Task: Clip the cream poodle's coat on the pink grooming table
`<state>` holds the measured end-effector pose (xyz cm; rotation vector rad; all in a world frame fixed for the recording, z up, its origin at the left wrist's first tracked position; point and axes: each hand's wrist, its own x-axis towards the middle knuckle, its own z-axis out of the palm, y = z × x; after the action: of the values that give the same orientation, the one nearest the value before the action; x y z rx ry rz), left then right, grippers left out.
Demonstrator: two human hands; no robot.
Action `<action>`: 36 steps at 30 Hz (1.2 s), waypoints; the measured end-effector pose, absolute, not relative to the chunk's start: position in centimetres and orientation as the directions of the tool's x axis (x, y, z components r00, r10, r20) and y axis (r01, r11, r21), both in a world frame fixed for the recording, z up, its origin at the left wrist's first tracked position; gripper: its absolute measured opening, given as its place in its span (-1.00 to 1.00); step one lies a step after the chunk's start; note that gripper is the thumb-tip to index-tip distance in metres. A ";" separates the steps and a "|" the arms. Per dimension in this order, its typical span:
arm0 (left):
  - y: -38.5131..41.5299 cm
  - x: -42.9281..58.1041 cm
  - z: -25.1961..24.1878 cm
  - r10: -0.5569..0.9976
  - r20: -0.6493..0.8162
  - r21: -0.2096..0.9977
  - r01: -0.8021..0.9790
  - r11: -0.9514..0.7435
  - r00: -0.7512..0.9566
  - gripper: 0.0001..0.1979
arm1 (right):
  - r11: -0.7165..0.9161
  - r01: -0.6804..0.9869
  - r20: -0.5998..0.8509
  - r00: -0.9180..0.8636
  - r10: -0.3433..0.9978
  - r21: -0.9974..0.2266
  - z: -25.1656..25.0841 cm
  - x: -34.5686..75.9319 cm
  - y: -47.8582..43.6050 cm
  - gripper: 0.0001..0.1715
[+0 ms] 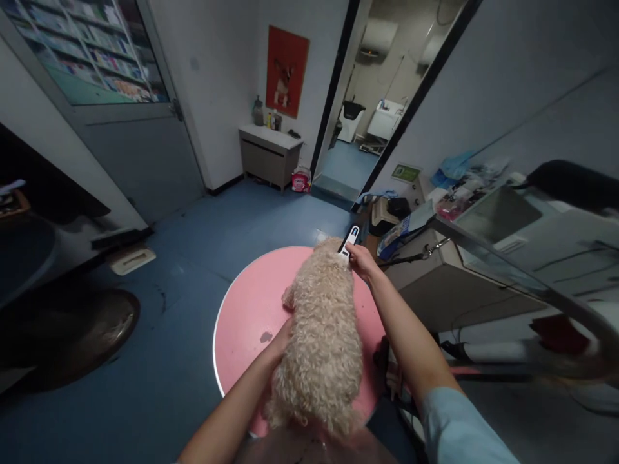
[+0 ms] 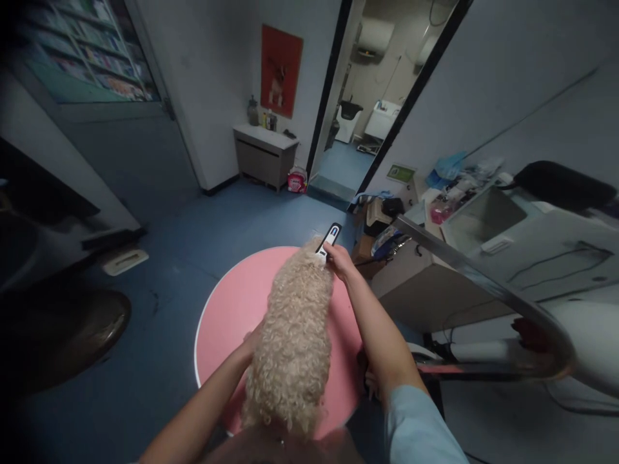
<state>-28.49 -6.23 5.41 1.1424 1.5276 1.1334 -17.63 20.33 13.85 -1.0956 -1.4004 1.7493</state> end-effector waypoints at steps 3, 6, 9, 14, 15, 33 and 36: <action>-5.6 -29.6 4.7 0.940 -0.159 0.980 0.066 0.186 -0.301 -0.62 | -0.296 0.030 -0.272 -0.484 0.831 -0.955 14.0 -17.5 19.9 -0.49; -3.1 -31.1 7.9 0.766 -0.017 0.977 0.152 0.150 -0.643 -0.64 | -0.305 -0.002 -0.264 -0.495 0.828 -0.952 14.4 -17.0 19.0 -0.54; 0.9 -31.4 13.2 0.769 0.277 0.923 0.383 -0.046 -0.576 -0.67 | -0.178 -0.099 -0.104 -0.509 0.854 -0.979 15.2 -16.1 17.9 -0.49; 3.9 -28.4 17.2 0.957 0.289 0.763 0.611 -0.210 -0.031 -0.57 | 0.002 -0.159 0.082 -0.495 0.865 -0.987 16.1 -15.2 18.3 -0.32; 3.6 -27.7 17.0 0.967 0.254 0.730 0.652 -0.204 0.018 -0.60 | 0.011 -0.175 0.089 -0.442 0.893 -0.985 16.1 -15.4 18.9 -0.35; -1.2 -25.5 15.7 0.951 0.291 0.629 0.770 -0.106 -0.106 -0.74 | -0.110 -0.125 -0.074 -0.266 0.961 -0.986 15.9 -17.6 22.5 -0.79; -1.4 -25.3 15.7 0.943 0.303 0.606 0.791 -0.082 -0.134 -0.74 | -0.135 -0.045 -0.113 -0.323 0.940 -0.990 15.5 -18.5 22.8 -0.76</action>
<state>-25.29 -1.41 15.67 1.9074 1.9646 1.0189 -18.55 22.83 15.48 -1.0798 -1.3298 1.5741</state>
